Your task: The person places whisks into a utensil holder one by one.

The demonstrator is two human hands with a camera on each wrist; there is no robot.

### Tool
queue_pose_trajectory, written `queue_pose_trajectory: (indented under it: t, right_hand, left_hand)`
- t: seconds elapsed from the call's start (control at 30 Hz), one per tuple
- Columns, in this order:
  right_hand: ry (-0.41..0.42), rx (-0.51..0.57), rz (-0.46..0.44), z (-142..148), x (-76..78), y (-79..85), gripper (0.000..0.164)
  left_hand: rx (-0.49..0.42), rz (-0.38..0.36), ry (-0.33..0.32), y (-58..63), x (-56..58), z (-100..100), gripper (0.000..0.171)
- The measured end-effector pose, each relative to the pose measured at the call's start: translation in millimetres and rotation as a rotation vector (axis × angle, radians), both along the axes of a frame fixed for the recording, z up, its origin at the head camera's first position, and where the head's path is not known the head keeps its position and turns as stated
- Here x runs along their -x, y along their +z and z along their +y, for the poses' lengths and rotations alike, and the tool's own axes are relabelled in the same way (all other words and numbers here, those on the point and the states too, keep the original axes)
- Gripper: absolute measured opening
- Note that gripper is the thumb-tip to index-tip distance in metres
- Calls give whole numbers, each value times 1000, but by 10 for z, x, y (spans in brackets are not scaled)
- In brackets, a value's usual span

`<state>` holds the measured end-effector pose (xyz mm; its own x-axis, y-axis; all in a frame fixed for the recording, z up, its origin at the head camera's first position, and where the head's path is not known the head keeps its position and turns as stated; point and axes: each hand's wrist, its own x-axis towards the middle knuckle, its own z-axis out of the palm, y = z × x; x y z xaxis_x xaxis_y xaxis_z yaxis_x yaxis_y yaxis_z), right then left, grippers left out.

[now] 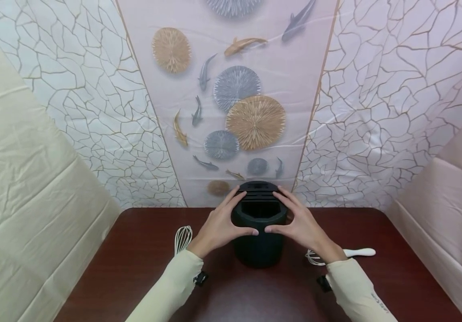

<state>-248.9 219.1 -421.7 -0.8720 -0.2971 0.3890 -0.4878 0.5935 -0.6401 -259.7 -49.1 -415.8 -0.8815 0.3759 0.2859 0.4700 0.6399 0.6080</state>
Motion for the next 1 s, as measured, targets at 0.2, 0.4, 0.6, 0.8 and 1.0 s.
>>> queue_pose_trajectory:
  t: [0.2, 0.4, 0.6, 0.8, 1.0]
  right_hand:
    - [6, 12, -9, -89, -67, -3, 102]
    - [14, 22, -23, -156, -164, 2, 103]
    - [16, 18, -13, -185, -254, 2, 103]
    - [35, 11, -14, -223, -316, 28, 101]
    - [33, -7, 2, -219, -392, -2, 97]
  left_hand:
    - [-21, -12, 29, -9, -60, -70, 113]
    - [-65, 0, 29, -28, -151, -136, 116]
    - [-88, 9, 26, -33, -265, -167, 114]
    - [-99, -6, 34, -19, -371, -211, 113]
    - [-75, -21, 38, -2, -446, -234, 114]
